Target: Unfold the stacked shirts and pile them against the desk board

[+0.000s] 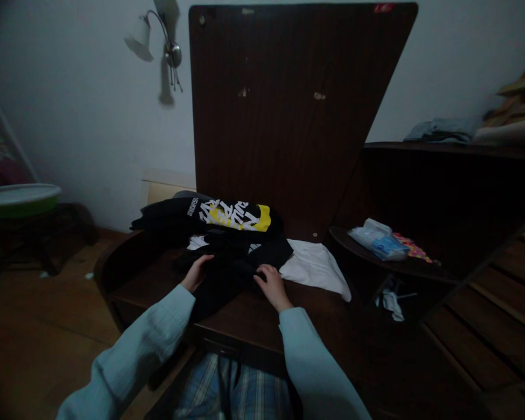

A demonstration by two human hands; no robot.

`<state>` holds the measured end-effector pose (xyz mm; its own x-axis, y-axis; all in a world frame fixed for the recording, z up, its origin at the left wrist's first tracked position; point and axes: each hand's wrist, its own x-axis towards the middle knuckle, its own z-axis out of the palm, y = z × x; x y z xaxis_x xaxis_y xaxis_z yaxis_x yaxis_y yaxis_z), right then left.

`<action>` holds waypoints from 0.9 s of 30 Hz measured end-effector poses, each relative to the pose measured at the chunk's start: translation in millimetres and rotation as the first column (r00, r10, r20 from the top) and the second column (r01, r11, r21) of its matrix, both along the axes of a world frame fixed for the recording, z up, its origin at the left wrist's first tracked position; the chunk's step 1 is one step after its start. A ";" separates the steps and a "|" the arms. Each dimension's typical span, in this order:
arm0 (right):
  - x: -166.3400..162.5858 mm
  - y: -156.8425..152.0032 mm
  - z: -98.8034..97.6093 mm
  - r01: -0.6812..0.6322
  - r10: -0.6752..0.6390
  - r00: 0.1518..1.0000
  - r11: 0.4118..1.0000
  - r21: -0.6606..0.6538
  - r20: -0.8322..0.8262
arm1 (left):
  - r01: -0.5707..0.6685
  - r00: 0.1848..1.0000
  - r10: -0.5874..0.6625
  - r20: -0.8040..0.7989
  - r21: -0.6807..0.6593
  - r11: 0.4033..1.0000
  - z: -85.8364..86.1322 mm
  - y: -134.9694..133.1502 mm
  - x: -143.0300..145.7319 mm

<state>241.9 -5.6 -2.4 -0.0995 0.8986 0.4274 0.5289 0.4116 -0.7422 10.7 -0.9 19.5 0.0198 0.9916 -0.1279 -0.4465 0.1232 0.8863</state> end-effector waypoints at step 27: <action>91.7 8.6 -3.5 0.515 -0.511 0.833 0.856 0.044 0.211 | -0.423 0.882 0.399 -0.250 -0.048 0.905 -9.9 14.3 -70.3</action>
<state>333.5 3.0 -6.0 0.2926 0.8513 0.4355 0.8033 0.0283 -0.5949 -59.6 13.4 9.6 -0.4286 0.8861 -0.1765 -0.2623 0.0649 0.9628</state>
